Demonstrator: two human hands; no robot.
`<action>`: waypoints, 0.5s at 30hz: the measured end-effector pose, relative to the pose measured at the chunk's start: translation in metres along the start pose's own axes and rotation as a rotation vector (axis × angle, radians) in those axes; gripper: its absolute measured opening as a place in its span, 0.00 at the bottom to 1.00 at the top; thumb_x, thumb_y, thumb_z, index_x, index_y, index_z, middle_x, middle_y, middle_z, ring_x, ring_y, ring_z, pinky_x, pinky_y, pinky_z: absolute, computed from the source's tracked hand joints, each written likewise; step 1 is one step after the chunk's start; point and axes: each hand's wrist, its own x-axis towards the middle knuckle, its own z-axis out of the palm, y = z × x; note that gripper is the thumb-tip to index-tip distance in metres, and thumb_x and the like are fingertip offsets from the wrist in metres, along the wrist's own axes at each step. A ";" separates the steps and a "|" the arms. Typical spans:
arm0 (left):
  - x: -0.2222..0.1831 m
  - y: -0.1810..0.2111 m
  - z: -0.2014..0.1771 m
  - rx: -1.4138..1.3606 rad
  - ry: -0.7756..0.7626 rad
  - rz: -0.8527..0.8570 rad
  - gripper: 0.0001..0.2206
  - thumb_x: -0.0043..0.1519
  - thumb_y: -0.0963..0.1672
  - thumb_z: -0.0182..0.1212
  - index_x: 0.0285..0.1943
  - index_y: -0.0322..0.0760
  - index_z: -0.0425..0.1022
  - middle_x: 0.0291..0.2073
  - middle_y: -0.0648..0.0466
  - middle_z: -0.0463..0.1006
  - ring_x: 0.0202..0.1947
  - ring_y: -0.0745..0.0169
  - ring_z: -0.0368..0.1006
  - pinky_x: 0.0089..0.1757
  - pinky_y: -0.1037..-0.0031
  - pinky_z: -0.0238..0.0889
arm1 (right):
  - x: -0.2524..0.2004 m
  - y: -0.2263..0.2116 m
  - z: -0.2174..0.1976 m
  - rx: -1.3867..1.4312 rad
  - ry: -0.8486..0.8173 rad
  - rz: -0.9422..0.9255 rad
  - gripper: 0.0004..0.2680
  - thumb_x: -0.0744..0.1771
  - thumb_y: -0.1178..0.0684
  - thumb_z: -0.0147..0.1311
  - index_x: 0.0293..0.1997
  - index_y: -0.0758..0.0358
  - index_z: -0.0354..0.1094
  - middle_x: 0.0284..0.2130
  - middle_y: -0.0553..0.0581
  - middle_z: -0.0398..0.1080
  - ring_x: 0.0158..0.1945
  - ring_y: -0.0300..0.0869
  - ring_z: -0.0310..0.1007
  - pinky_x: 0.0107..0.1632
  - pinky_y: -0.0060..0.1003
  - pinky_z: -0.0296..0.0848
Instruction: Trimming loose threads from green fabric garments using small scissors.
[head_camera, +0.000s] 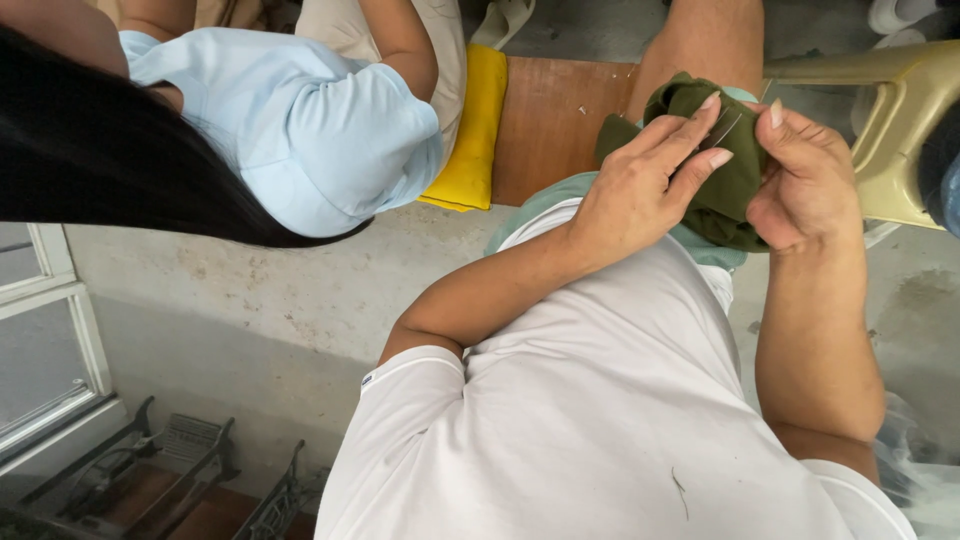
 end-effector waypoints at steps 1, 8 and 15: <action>0.000 0.000 0.001 0.005 0.005 0.010 0.23 0.73 0.52 0.52 0.77 0.53 0.59 0.53 0.63 0.77 0.48 0.69 0.79 0.56 0.77 0.75 | 0.000 0.001 0.000 -0.009 0.003 -0.011 0.10 0.68 0.46 0.61 0.49 0.60 0.77 0.41 0.54 0.79 0.43 0.38 0.80 0.49 0.28 0.82; 0.001 0.001 0.001 -0.040 -0.001 -0.022 0.22 0.73 0.52 0.50 0.76 0.51 0.60 0.51 0.62 0.77 0.43 0.69 0.77 0.54 0.77 0.73 | -0.001 0.002 0.000 -0.021 0.029 0.007 0.10 0.69 0.46 0.61 0.51 0.59 0.77 0.39 0.50 0.79 0.41 0.35 0.79 0.46 0.27 0.81; -0.003 -0.002 0.002 -0.009 0.012 0.032 0.22 0.74 0.51 0.51 0.77 0.52 0.59 0.53 0.61 0.77 0.47 0.68 0.78 0.56 0.77 0.74 | 0.000 0.004 -0.002 0.040 -0.018 0.005 0.10 0.69 0.46 0.60 0.50 0.61 0.76 0.40 0.51 0.78 0.43 0.36 0.79 0.49 0.28 0.81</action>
